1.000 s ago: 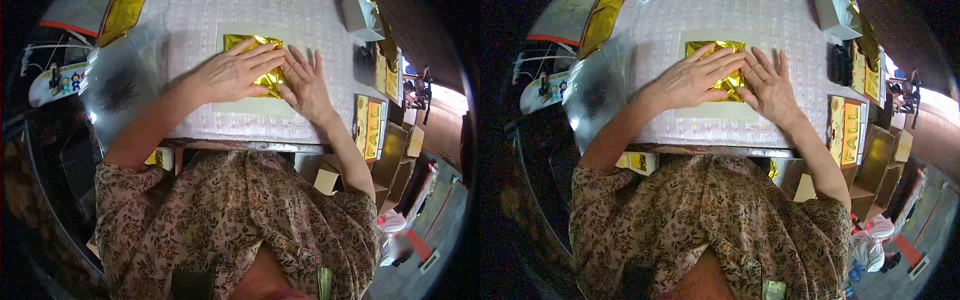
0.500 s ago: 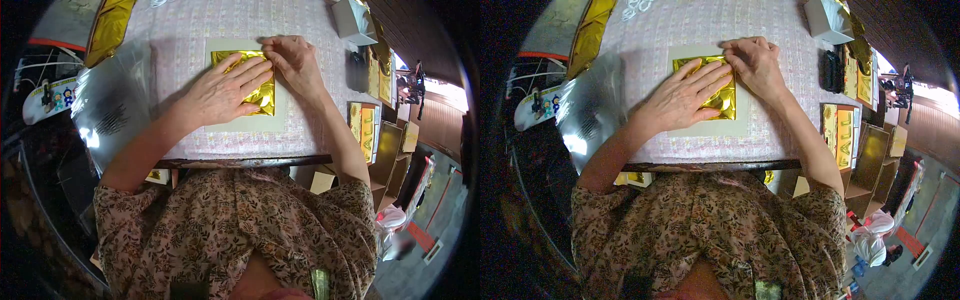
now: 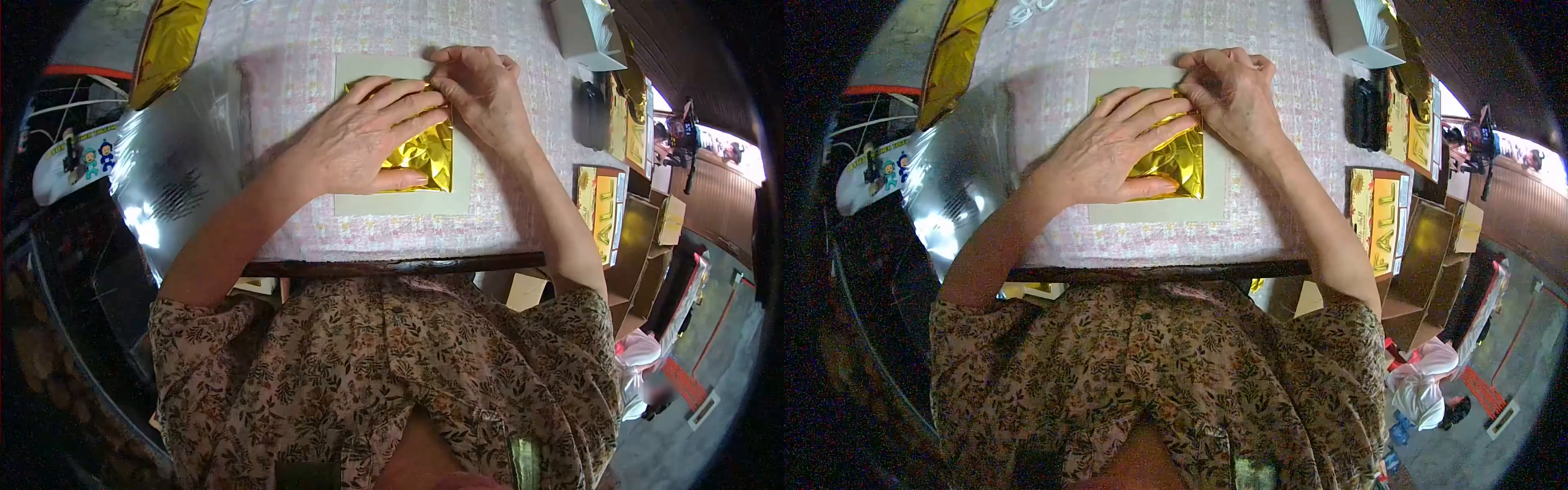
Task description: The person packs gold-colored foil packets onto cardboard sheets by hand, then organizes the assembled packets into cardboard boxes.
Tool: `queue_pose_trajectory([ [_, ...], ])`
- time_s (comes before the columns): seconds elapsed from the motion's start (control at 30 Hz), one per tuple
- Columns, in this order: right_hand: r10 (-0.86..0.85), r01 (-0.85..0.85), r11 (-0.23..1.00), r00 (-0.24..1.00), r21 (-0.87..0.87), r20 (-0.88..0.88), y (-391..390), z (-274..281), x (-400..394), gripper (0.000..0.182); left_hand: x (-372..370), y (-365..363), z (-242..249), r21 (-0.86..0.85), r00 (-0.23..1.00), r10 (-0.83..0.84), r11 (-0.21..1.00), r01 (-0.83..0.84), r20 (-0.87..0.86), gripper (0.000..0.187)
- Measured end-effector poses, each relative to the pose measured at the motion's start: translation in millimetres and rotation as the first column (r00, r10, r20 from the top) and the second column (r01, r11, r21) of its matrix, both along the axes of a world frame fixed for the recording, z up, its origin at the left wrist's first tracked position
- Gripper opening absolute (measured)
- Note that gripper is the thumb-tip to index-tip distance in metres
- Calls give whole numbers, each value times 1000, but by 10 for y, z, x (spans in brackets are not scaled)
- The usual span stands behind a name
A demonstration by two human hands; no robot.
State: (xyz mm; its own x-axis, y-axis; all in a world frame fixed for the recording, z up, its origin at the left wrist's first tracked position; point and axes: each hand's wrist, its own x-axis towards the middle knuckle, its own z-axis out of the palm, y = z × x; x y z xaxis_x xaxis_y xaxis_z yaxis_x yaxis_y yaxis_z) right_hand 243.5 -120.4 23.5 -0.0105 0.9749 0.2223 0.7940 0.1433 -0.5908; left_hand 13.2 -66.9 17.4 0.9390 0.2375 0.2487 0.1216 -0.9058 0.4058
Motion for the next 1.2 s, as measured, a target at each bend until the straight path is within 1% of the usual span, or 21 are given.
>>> queue_pose_trajectory([
  [0.2,-82,78,995,993,56,82,-32,-1,-46,22,7,17,-3,-26,1000,-22,999,22,10,78],
  [0.27,-171,173,984,984,40,-51,-39,-74,-48,22,13,25,14,-33,1000,-22,999,22,8,79],
  [0.3,-172,174,984,984,40,-52,-38,-79,-38,22,11,37,44,-51,1000,-18,999,18,-2,79],
  [0.4,-172,172,983,985,71,-7,-57,-100,-11,21,12,58,51,-75,999,-25,997,24,-19,81],
  [0.47,-178,164,969,982,182,59,-59,-127,13,17,23,69,61,-77,999,-44,996,42,-22,83],
  [0.5,-188,174,967,980,185,61,-103,-135,22,17,21,77,75,-56,997,-51,997,47,-57,80],
  [0.53,-242,264,964,912,23,-331,-135,-142,34,16,25,101,91,-30,994,-53,998,51,-91,79],
  [0.57,-267,270,961,822,-68,-503,-184,-88,56,16,28,115,88,-23,995,-55,998,53,-84,79],
  [0.6,-306,275,949,693,-153,-653,-233,-30,75,15,21,109,61,-15,995,-52,999,51,-83,79],
  [0.63,-344,291,938,843,-186,-415,-363,131,109,16,15,102,41,-8,996,-48,999,47,-81,79],
  [0.67,-351,317,924,925,-212,-144,-464,239,135,18,13,106,37,-6,996,-47,999,47,-74,79],
  [0.7,-361,320,902,927,-290,-100,-541,248,141,21,14,102,34,-1,997,-43,999,43,-70,79],
  [0.8,-313,287,901,949,-326,-27,-656,284,14,22,14,98,35,15,997,-50,999,51,-61,79],
  [0.83,-314,313,893,948,-323,48,-633,384,-70,24,12,100,36,25,997,-50,998,52,-61,79],
  [0.97,-265,260,909,964,-326,31,-573,340,-3,26,-7,92,-36,22,998,-46,999,45,38,80],
  [1.0,-384,218,847,882,-485,-274,-552,358,22,27,-13,88,-39,7,999,-37,999,37,37,81],
  [1.03,-508,116,781,688,-613,-518,-547,385,16,28,-23,84,-43,-8,999,-28,1000,28,37,81],
  [1.07,-499,114,787,696,-607,-516,-568,366,-14,28,-26,92,-53,-1,999,-20,1000,20,45,81],
  [1.13,-587,44,724,564,-688,-581,-626,290,-73,27,-23,112,-63,-22,995,-41,999,43,95,84],
  [1.17,-586,15,710,567,-704,-579,-631,300,-63,22,-22,112,-75,-20,994,-35,999,37,99,84],
  [1.2,-581,13,712,572,-702,-579,-641,208,-38,22,-22,109,-74,-18,994,-39,999,41,98,86],
])
